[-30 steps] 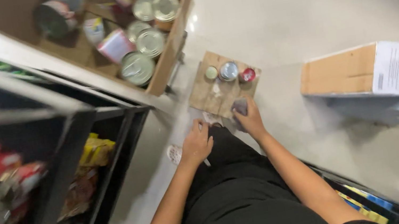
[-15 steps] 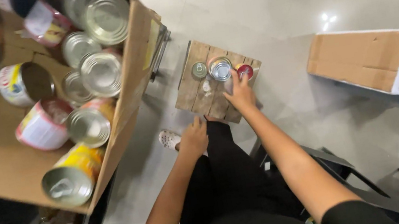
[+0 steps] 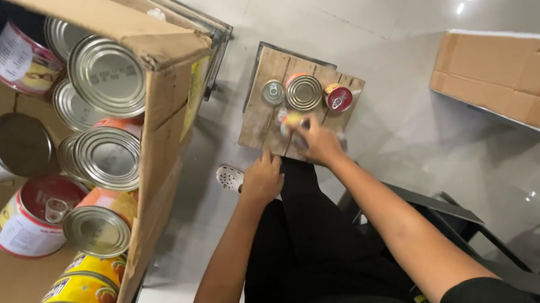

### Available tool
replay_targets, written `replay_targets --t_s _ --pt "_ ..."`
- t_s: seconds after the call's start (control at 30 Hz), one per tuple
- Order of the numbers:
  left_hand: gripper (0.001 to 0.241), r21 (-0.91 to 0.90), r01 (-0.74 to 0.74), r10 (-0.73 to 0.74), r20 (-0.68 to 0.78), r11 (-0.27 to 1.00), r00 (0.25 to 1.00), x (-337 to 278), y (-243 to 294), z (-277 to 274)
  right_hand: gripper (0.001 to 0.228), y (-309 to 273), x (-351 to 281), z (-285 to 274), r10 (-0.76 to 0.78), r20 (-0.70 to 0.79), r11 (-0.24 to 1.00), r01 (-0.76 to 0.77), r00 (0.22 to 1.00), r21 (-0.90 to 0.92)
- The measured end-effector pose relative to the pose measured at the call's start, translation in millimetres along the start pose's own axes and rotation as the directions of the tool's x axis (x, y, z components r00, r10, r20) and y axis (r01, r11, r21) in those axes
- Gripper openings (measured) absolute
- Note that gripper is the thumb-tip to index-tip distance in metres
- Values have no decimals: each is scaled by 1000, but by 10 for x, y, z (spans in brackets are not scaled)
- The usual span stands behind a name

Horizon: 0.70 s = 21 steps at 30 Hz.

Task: Wiping canned goods with a cloth and organizing them onto grocery store shelves.

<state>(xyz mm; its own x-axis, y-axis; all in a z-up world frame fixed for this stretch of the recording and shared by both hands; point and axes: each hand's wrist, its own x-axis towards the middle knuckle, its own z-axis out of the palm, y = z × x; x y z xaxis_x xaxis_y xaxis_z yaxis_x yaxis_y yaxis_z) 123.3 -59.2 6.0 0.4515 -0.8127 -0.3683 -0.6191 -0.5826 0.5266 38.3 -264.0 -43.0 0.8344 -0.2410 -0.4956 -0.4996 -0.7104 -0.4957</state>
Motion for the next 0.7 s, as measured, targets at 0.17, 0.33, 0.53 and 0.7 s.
replay_targets --t_s 0.17,0.33,0.53,0.7 --pt "35 -104 -40 43 28 994 999 -91 -67 218 76 123 -51 393 30 108 1000 -30 994 -1" --pt "34 -103 -51 53 9 993 999 -51 13 240 72 285 145 406 233 95 972 -236 968 20" --pt "35 -76 -7 5 -21 997 1000 78 113 210 89 247 519 24 145 -213 955 -193 966 -225" --pt "34 -100 30 -32 -16 995 999 -18 -23 330 122 -116 942 -237 265 -112 884 -287 958 -368"
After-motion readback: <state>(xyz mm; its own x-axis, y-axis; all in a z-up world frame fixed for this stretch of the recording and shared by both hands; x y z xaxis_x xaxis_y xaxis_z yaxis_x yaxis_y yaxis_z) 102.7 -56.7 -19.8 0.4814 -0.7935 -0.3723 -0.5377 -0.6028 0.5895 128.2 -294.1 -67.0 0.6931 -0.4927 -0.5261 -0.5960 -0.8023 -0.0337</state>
